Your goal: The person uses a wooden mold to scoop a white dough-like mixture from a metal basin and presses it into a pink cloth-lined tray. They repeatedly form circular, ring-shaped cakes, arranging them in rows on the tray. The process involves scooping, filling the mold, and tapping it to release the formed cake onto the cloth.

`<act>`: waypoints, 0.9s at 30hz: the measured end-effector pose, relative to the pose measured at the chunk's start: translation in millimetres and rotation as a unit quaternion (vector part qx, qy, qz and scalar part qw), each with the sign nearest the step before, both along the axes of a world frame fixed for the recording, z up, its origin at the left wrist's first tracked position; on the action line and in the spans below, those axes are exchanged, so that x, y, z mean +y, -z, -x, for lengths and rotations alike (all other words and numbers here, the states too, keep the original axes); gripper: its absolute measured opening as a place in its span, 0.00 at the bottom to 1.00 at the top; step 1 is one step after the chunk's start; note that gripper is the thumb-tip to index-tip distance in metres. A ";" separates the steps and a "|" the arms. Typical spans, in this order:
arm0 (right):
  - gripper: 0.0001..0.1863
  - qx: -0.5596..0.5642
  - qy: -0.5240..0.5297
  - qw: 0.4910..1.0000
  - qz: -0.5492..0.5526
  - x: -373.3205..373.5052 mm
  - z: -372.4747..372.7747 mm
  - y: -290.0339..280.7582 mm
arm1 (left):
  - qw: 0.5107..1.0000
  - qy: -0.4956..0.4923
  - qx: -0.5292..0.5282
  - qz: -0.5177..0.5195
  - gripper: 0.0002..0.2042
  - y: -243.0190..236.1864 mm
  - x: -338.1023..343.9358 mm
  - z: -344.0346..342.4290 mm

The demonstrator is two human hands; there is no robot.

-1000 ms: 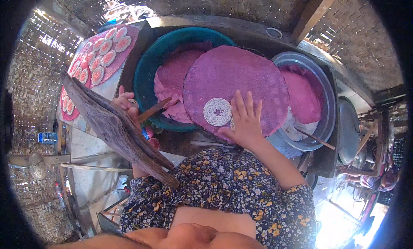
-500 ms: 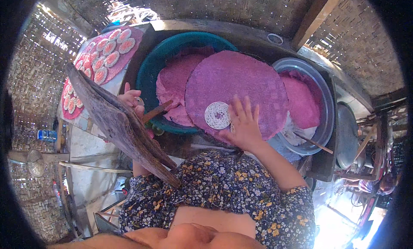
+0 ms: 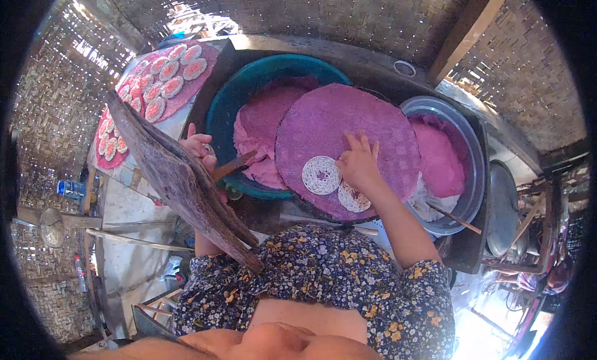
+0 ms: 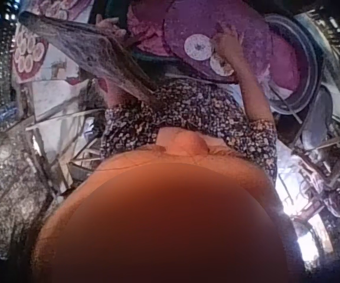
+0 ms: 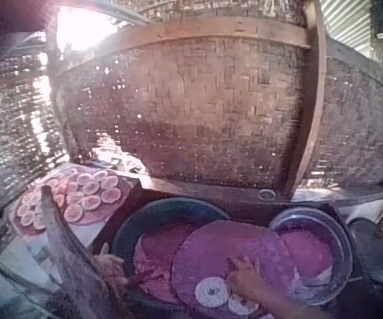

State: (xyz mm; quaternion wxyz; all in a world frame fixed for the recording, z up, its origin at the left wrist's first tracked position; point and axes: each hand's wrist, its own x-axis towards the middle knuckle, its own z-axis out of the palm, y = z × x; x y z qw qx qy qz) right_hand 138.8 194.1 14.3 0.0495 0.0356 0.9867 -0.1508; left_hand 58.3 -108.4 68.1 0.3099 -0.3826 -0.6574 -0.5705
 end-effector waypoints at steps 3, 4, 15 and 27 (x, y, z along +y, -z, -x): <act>0.10 0.023 -0.020 1.000 0.000 0.9 -0.4 2.0 | 0.998 -0.037 -0.032 -0.029 0.13 4.8 2.2 0.5; 0.10 0.038 -0.034 0.999 -0.003 0.5 -0.6 1.2 | 0.997 -0.056 -0.042 -0.036 0.15 7.0 2.2 1.0; 0.08 0.048 -0.067 0.996 -0.023 0.4 -2.8 -13.5 | 0.994 -0.053 -0.068 -0.065 0.15 0.6 12.7 -4.3; 0.08 0.111 -0.074 0.991 -0.019 0.7 -7.1 -15.4 | 0.997 -0.048 -0.035 -0.042 0.15 0.8 8.2 -2.8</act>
